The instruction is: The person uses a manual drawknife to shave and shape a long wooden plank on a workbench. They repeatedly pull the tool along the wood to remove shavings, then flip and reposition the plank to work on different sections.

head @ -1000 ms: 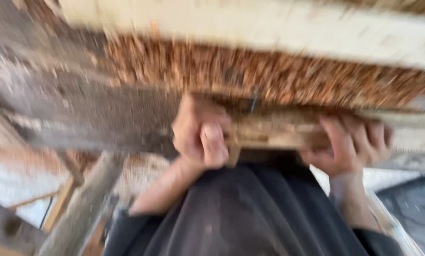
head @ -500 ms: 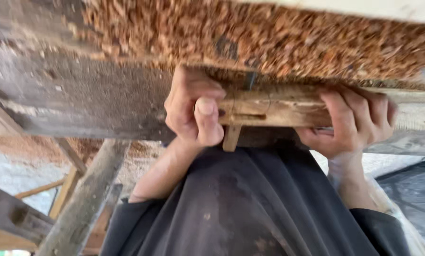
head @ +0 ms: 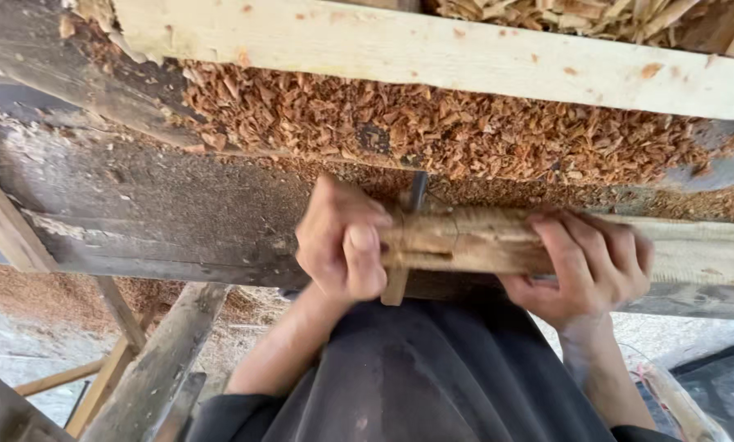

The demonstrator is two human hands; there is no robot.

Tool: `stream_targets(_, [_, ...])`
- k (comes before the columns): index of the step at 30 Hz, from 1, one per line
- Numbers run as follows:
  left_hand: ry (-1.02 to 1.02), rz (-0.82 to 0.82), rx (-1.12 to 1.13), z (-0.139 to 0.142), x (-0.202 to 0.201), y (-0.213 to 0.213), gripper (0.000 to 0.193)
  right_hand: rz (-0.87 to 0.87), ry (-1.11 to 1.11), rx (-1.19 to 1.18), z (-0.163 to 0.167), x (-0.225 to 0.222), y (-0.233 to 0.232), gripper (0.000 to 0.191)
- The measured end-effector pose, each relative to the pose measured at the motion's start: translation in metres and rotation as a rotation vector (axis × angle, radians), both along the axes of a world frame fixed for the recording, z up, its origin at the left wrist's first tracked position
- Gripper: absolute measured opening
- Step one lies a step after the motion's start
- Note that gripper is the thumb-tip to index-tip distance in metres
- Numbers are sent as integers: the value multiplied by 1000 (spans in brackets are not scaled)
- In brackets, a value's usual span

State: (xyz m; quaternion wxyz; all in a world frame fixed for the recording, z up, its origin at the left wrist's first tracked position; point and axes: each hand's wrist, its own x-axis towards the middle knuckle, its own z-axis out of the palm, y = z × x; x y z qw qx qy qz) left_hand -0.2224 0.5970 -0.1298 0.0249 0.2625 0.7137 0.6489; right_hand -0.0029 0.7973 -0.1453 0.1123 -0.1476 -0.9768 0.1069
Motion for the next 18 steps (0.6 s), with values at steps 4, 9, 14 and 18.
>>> stream_targets(4, [-196,15,-53,-3,12,-10,22,24,-52,-21,2,3,-13,57])
stream_targets(9, [-9,-27,98,-9,-14,1,25,-44,60,-10,5,-19,-23,52])
stream_targets(14, [-233,-14,5,-6,12,-29,25,-20,28,-4,7,-11,-39,49])
stream_targets(18, [-47,-10,40,-12,-2,-21,26,-30,70,39,4,-21,-33,47])
